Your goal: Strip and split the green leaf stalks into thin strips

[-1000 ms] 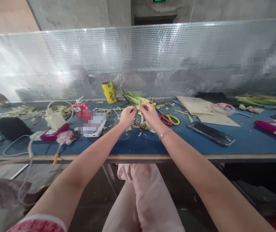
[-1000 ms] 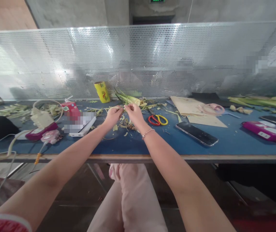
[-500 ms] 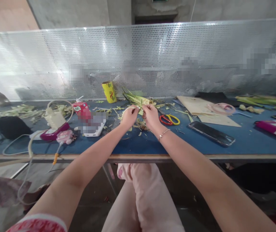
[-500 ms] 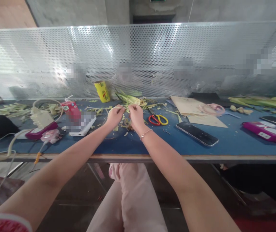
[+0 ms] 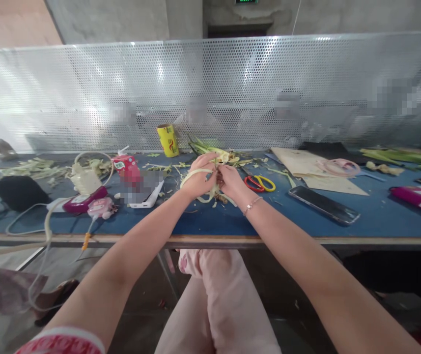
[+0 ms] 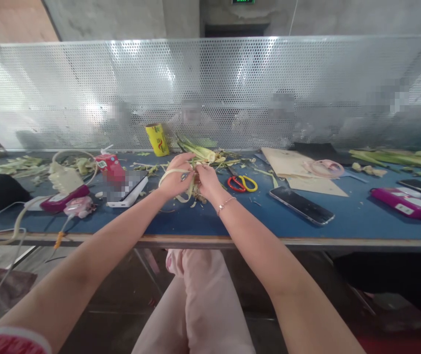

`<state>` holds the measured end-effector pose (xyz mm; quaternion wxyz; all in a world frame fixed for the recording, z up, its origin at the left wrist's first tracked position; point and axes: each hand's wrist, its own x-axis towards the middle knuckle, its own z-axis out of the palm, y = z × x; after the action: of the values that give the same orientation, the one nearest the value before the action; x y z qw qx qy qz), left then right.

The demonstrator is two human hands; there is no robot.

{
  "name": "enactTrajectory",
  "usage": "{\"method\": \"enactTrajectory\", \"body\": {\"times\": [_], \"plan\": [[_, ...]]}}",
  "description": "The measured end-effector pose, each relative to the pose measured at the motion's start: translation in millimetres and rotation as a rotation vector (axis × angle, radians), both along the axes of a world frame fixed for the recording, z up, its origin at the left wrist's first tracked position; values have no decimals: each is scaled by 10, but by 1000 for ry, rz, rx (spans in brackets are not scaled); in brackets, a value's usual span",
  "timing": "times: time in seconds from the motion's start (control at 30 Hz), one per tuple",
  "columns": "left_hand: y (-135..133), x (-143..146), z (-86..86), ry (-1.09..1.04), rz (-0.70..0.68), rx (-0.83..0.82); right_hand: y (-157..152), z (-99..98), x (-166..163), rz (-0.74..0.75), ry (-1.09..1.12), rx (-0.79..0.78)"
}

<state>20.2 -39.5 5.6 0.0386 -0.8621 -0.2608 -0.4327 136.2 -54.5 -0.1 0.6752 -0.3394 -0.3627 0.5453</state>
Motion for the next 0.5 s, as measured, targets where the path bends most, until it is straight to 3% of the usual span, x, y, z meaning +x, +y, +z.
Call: {"method": "enactTrajectory", "body": {"times": [0.13,0.33,0.5], "plan": [[20,-25,13,53,10,-58,15,-2,1,8,-29,9],[64,39,-12,-249,132,-381,29,-9,33,-93,-55,92],[161,66,-59,-493,-18,-703,0,-17,22,-2,-117,100]]}}
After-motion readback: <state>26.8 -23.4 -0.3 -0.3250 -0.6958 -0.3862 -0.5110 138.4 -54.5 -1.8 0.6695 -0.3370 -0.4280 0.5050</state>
